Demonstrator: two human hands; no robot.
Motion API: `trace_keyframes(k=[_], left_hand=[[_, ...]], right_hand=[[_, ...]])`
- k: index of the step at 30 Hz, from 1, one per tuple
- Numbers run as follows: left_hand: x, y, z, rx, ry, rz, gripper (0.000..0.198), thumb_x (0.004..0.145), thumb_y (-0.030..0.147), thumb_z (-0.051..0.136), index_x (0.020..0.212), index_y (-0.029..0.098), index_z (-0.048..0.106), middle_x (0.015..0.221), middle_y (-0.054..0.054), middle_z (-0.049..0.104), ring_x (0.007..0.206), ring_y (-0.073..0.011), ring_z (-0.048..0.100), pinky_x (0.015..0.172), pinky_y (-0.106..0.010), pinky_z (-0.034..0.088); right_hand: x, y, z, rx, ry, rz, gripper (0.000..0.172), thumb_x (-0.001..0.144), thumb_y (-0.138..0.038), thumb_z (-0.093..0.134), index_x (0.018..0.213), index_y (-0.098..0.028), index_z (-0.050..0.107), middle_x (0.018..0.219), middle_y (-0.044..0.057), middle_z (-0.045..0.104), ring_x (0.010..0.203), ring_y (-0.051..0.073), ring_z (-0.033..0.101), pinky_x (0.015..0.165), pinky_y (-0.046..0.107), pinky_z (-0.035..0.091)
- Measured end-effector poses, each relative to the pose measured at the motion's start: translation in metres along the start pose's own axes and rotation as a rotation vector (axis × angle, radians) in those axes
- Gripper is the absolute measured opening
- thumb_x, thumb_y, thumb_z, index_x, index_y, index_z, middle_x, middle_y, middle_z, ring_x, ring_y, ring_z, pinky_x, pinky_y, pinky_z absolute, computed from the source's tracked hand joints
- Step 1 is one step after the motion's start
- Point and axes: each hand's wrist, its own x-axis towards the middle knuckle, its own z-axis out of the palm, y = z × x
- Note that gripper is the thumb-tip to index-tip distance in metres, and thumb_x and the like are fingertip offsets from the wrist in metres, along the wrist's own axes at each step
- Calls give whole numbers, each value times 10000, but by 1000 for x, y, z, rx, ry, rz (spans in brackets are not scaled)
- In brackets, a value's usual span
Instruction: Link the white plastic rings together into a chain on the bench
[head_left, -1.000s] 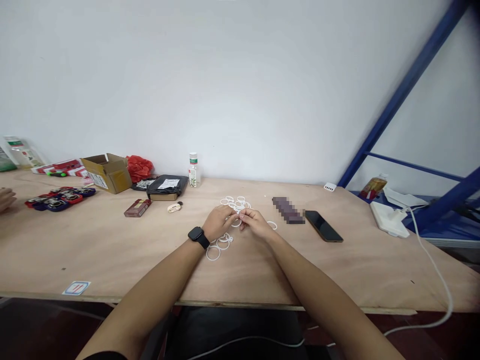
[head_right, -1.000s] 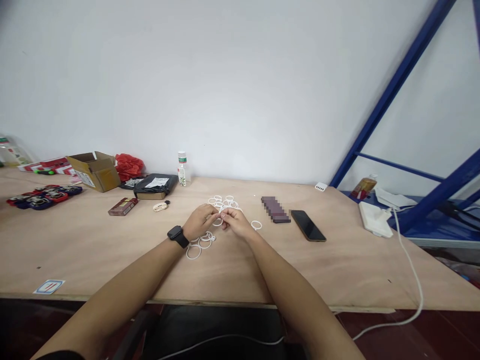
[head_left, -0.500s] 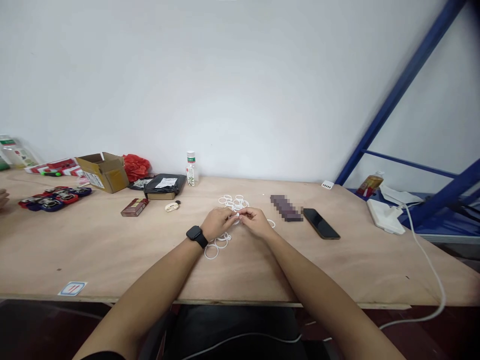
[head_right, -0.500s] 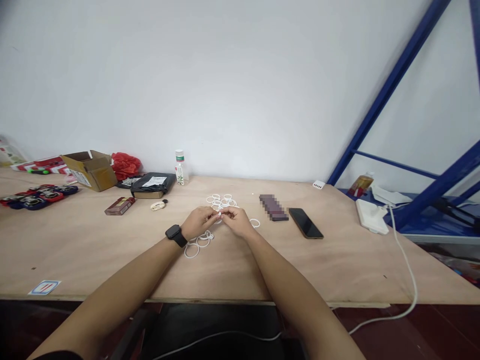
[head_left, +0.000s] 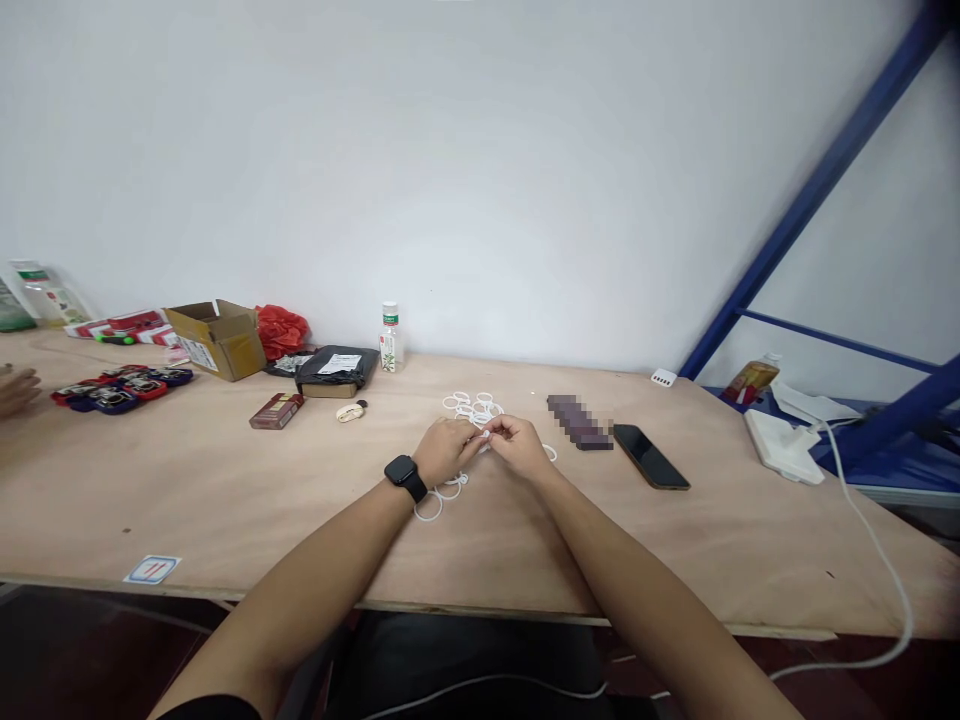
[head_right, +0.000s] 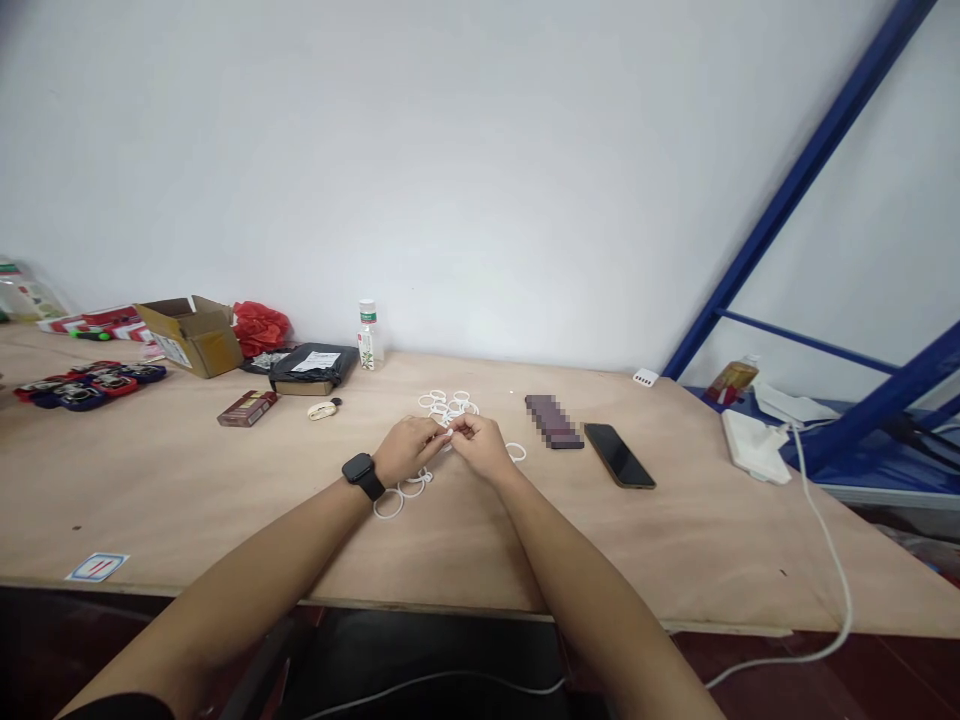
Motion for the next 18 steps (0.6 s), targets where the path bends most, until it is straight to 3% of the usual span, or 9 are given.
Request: trace_keyframes(k=[12,16,18], left_hand=[[2,5,-2,-78,6,-10,349,979,366,410,830,187,669,769,-30,685,734,-156,603,703,-276,387],[3,-3,-6,-80,-37,-10,351,969,350,415,822,185,688,780,-40,691,767,-167,598,746,-284,413],[1,-10,-7,-67,-129,57,319,950,339,444,834,187,700,810,-45,698,813,-178,600,799,-298,422]], right_hand=[[3,5,1,-70,75,2,143,649,-192,482,662,-173,623,610,-12,588,570,125,521,548,226,399],[9,3,-28,-223,120,-48,346,672,-137,463,941,-175,677,826,24,686,660,132,584,609,232,443],[12,4,-51,-425,108,-38,338,654,-99,473,901,-177,689,894,37,698,675,129,583,666,244,447]])
